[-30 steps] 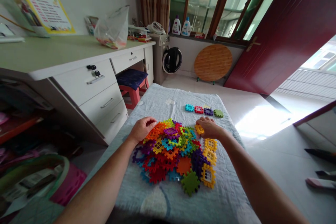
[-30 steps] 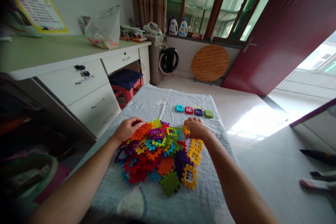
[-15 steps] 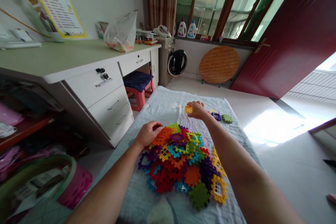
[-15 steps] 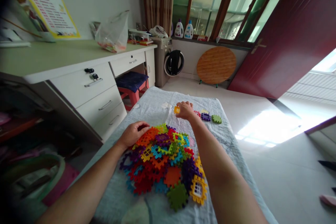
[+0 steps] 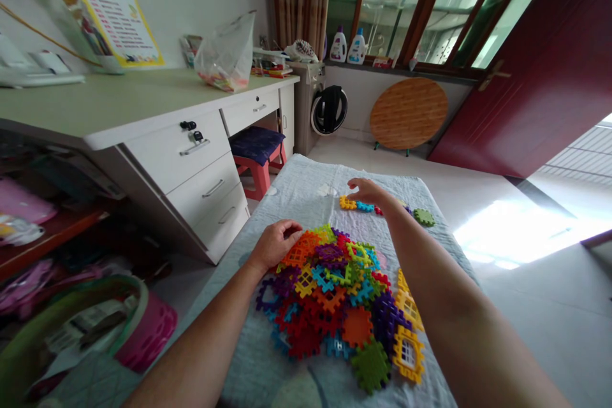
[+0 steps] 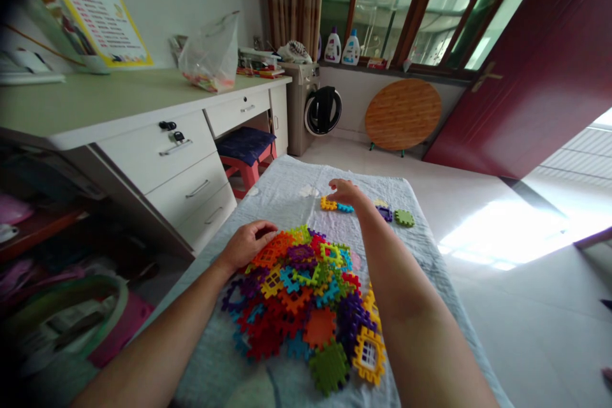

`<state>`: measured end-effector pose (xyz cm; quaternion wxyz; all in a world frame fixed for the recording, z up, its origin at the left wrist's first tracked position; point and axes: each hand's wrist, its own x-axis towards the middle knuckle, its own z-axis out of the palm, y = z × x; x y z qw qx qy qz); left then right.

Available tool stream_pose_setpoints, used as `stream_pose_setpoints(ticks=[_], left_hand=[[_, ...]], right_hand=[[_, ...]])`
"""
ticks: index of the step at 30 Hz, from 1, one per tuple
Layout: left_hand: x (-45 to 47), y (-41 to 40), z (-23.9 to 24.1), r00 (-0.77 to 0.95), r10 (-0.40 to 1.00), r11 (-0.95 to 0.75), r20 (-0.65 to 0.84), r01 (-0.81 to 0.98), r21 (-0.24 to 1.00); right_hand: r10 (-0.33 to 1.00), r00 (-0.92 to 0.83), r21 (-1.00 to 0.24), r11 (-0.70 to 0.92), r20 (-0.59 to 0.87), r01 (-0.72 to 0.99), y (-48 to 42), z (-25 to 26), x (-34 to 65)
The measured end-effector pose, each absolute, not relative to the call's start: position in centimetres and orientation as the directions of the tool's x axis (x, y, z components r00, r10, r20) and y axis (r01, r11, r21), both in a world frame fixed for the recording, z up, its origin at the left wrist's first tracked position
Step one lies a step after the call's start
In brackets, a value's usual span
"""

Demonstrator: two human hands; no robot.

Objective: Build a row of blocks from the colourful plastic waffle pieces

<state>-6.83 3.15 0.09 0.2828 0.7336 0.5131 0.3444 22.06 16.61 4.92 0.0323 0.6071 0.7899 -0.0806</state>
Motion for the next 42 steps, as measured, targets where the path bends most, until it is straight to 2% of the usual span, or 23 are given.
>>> stream_pose_setpoints(ticks=[3, 9, 20, 23, 27, 30, 33, 38, 42], left_hand=[[-6.8, 3.1, 0.1, 0.237, 0.947, -0.316, 0.217, 0.559, 0.766], [-6.9, 3.1, 0.2, 0.239, 0.943, -0.327, 0.23, 0.557, 0.763], [-6.8, 3.2, 0.2, 0.246, 0.943, -0.326, 0.222, 0.56, 0.762], [-6.9, 3.2, 0.1, 0.241, 0.944, -0.324, 0.225, 0.555, 0.766], [-6.8, 3.2, 0.2, 0.232, 0.95, -0.304, 0.208, 0.542, 0.784], [-6.8, 3.1, 0.3, 0.233, 0.951, -0.301, 0.203, 0.543, 0.784], [-6.8, 3.0, 0.4, 0.237, 0.947, -0.313, 0.215, 0.546, 0.777], [-6.7, 2.9, 0.2, 0.234, 0.942, -0.332, 0.239, 0.561, 0.758], [-6.8, 3.0, -0.1, 0.246, 0.943, -0.327, 0.224, 0.553, 0.766]], right_hand=[[0.95, -0.267, -0.093, 0.255, -0.16, 0.962, 16.6, 5.0, 22.2], [0.95, -0.258, -0.016, 0.259, -0.174, 0.966, 15.9, 3.5, 20.6], [0.963, -0.221, -0.009, 0.222, -0.155, 0.975, 16.2, 3.4, 19.9], [0.974, -0.21, -0.09, 0.202, -0.086, 0.975, 15.8, 4.2, 21.0], [0.979, -0.164, -0.283, 0.193, 0.122, 0.939, 13.8, 5.6, 24.8], [0.969, -0.14, -0.415, 0.215, 0.203, 0.884, 10.5, 5.9, 28.2], [0.98, -0.116, -0.492, 0.183, 0.164, 0.851, 5.9, 5.6, 31.0], [0.976, -0.17, -0.472, 0.088, -0.136, 0.877, -1.7, 4.8, 33.0], [0.959, -0.2, -0.467, 0.085, -0.202, 0.88, -4.9, 4.2, 32.8]])
